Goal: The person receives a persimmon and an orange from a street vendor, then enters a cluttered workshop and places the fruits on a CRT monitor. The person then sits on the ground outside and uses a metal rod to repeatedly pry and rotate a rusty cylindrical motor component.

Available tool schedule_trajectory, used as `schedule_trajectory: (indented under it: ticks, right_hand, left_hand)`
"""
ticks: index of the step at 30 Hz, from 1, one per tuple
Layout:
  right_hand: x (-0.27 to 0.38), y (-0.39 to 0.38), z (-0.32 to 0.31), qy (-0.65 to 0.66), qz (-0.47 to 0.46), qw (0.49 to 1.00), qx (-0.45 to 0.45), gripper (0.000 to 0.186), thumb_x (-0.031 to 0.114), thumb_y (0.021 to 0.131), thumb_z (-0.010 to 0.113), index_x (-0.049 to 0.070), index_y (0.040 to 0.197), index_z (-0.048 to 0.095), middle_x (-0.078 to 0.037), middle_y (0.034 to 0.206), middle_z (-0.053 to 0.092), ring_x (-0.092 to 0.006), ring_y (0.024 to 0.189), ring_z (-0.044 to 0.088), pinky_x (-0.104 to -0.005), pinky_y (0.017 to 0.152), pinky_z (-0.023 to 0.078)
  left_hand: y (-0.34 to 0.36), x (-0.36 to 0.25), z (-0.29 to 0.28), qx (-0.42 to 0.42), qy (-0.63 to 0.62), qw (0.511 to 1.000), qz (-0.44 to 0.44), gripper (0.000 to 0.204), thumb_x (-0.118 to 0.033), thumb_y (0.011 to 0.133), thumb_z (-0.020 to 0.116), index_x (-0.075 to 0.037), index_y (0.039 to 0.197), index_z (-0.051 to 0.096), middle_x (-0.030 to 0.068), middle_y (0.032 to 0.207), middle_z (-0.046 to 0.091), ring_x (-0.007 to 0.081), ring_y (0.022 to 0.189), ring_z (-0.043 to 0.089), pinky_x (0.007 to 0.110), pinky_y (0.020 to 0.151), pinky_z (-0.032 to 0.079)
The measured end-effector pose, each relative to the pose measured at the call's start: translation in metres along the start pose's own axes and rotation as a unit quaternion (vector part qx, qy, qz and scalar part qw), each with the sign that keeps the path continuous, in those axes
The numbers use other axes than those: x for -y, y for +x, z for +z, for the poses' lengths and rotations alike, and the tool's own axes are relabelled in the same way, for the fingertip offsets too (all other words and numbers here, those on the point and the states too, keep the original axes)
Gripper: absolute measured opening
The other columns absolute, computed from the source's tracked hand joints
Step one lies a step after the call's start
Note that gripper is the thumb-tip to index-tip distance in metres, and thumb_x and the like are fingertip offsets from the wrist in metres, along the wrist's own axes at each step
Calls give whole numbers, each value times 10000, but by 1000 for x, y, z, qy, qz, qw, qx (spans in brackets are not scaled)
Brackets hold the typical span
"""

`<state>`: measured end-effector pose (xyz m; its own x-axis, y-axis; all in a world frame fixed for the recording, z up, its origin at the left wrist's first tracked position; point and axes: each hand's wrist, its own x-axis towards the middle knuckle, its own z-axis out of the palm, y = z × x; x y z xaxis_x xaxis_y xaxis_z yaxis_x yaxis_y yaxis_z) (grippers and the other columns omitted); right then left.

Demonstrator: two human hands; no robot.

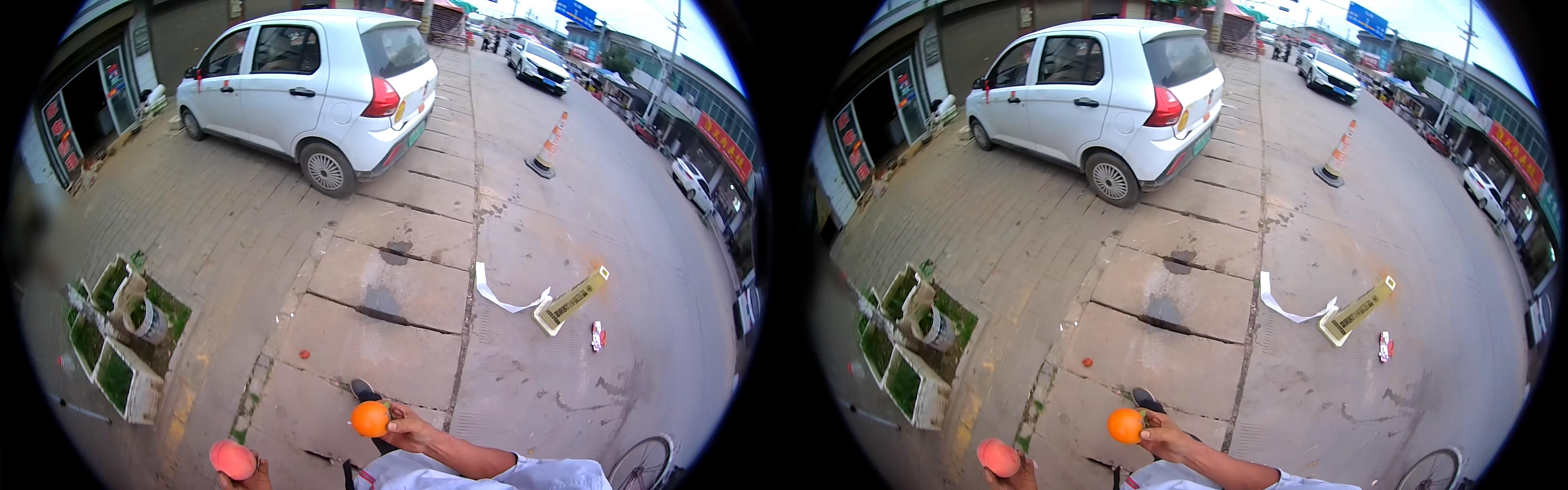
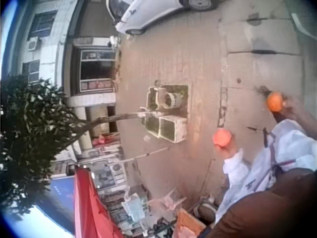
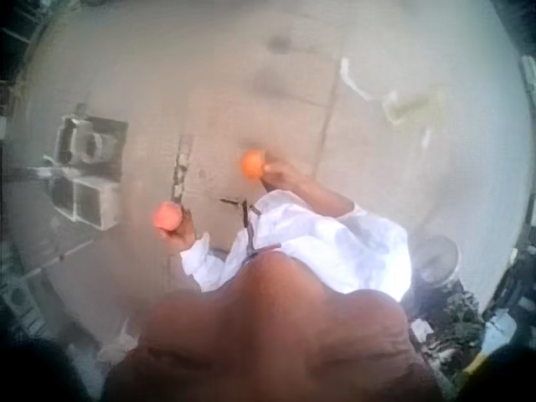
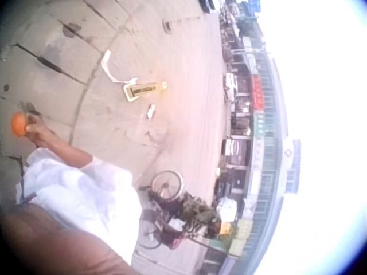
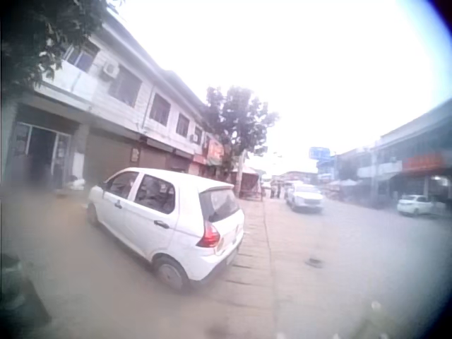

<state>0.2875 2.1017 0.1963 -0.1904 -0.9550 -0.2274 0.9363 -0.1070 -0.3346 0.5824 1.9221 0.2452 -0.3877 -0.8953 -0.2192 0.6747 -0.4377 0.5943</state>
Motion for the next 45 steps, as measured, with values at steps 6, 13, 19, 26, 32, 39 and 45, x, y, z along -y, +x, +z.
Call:
schedule_trajectory:
  ticks: [6,13,19,26,32,39,45]
  right_hand:
    - [64,189,-2,3,-16,1000,-12,622,106,751,765,50,1289,459,-59,1225,537,-187,1169,515,-357,1041,380]
    - [151,429,91,-76,-35,996,-18,672,171,652,813,22,1235,513,-133,1171,593,-290,1090,589,-483,990,444]
    - [143,640,158,-115,12,993,30,668,229,636,818,34,1208,534,-164,1105,617,-338,1022,603,-492,917,474]
    - [87,829,193,-173,119,977,27,681,269,668,799,55,1247,512,-156,1135,610,-326,1011,600,-465,920,467]
    - [39,1011,265,-207,275,938,43,737,303,689,803,71,1304,471,-145,1231,559,-304,1101,551,-479,977,427]
    - [-50,1202,335,-270,471,823,165,772,276,692,820,58,1330,446,-160,1326,495,-332,1227,481,-536,1074,367]
    - [-106,1321,386,-311,600,689,260,787,288,690,820,58,1338,439,-144,1319,502,-308,1216,492,-527,1063,382]
  left_hand:
    - [196,40,64,1,-42,999,23,505,-469,812,664,-141,1187,579,88,1172,627,282,1049,591,479,863,500]
    - [335,-26,52,-176,-136,975,20,611,-612,793,600,-182,1224,549,128,1052,654,335,952,633,492,780,543]
    - [468,-83,32,-232,-205,939,148,665,-614,782,609,-145,1248,540,134,1068,648,344,966,629,478,786,538]
    - [657,-122,-27,-186,-291,927,144,673,-574,779,627,-136,1280,523,138,1150,616,346,1077,578,504,885,484]
    - [765,-199,9,-166,-248,928,221,747,-504,799,672,-120,1388,418,98,1329,525,276,1168,541,469,949,452]
    - [829,-229,15,-263,-254,849,382,780,-497,792,706,-109,1395,399,91,1327,527,255,1164,547,439,949,460]
    - [901,-216,68,-369,-338,657,564,733,-440,809,705,-102,1384,402,106,1307,536,273,1152,553,455,942,471]
